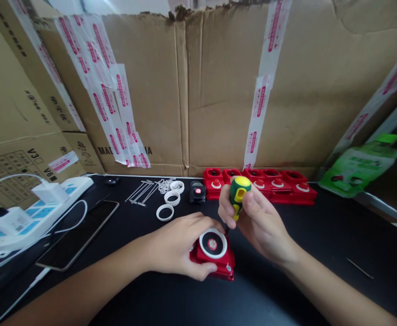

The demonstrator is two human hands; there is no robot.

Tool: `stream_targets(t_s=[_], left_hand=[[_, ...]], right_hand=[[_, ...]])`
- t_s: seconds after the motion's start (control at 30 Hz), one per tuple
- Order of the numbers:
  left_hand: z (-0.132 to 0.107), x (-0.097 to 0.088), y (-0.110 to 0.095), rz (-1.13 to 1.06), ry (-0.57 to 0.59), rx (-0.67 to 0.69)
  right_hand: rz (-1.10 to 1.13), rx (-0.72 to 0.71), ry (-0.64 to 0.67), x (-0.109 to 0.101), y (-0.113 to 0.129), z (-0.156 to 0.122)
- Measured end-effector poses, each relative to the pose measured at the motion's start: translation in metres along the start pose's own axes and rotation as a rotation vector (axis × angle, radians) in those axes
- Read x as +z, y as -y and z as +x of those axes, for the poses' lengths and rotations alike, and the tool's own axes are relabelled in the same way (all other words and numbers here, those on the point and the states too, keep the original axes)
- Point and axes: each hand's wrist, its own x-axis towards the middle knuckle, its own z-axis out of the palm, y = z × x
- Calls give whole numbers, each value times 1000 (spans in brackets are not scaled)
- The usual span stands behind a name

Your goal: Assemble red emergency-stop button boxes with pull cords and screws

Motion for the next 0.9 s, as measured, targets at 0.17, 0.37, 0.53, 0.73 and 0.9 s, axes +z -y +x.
stream_targets(t_s=[0.17,0.37,0.53,0.73,0.9], left_hand=[[0,-1,-1,-22,-2,11],[0,0,1,-2,-9,16],[0,0,0,-13,-7,3],[0,0,-1,-12,6,-6],[-1,0,-1,-32,-3,3]], right_hand=[[23,59,-23,1,0,0],[-21,8,14,0,-1,-3],[-1,23,11,-1,-3,-2],[-18,6,-7,-2,-4,-1],[-4,33,12,-2,-3,0]])
